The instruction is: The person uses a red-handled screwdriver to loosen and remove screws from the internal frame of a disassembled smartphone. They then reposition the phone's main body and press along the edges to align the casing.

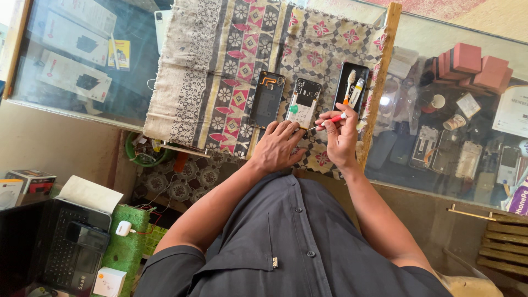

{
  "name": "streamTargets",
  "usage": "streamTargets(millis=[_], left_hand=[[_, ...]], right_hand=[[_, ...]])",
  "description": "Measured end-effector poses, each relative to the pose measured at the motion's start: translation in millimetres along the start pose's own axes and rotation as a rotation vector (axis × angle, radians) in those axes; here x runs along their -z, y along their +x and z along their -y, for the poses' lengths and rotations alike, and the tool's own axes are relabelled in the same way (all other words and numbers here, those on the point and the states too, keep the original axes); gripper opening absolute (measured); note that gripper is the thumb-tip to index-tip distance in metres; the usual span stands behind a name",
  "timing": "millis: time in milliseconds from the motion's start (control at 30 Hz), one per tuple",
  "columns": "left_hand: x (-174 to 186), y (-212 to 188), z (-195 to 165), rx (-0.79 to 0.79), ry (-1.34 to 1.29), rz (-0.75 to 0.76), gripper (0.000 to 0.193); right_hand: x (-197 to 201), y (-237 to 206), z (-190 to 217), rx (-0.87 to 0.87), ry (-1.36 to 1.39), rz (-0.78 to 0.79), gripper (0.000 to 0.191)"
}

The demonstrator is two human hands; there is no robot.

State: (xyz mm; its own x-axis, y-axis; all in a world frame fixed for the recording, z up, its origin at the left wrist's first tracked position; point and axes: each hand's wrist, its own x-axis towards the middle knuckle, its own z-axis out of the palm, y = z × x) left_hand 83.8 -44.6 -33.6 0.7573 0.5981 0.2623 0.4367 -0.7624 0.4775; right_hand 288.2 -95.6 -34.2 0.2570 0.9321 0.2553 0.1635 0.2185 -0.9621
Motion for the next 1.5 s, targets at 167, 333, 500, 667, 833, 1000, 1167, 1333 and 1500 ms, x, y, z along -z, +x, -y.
streamTargets(millis=[167,333,500,667,833,1000,1167,1333,1500], left_hand=[[-0.3,0.3,0.8,-0.013,0.009,-0.016,0.056],[-1.1,0.3,0.9,-0.011,0.006,-0.021,0.055],[-1.1,0.1,1.9,-0.009,0.003,-0.015,0.054],[-1.8,0.2,3.1,0.001,-0.004,0.000,0.056],[-2.8,-0.4,4.1,0.000,0.005,-0.002,0.056],[-2.5,-0.7,3.8,0.002,-0.001,-0.005,0.056],[-1.7,-0.9,3.8,0.003,-0.001,-0.005,0.056],[-1.2,-0.6,3.9,-0.002,0.009,-0.007,0.056],[-2.1,-1.1,4.7,-0.001,0.008,-0.007,0.056]], right_hand=[[-0.2,0.6,-1.6,-0.003,-0.020,0.013,0.039],[0.5,0.7,-2.4,0.010,-0.044,0.027,0.039],[0.8,0.8,-3.0,0.008,-0.041,0.031,0.039],[-0.6,0.6,-4.0,0.002,-0.023,0.026,0.039],[0.1,1.0,-4.7,0.006,-0.041,0.041,0.040],[-0.5,0.7,-4.7,-0.002,-0.041,0.032,0.041],[-1.5,1.4,-5.3,-0.014,-0.034,0.035,0.041],[-2.9,3.0,-6.3,-0.015,-0.010,0.029,0.042],[-2.3,3.2,-7.4,-0.011,-0.014,0.030,0.042]])
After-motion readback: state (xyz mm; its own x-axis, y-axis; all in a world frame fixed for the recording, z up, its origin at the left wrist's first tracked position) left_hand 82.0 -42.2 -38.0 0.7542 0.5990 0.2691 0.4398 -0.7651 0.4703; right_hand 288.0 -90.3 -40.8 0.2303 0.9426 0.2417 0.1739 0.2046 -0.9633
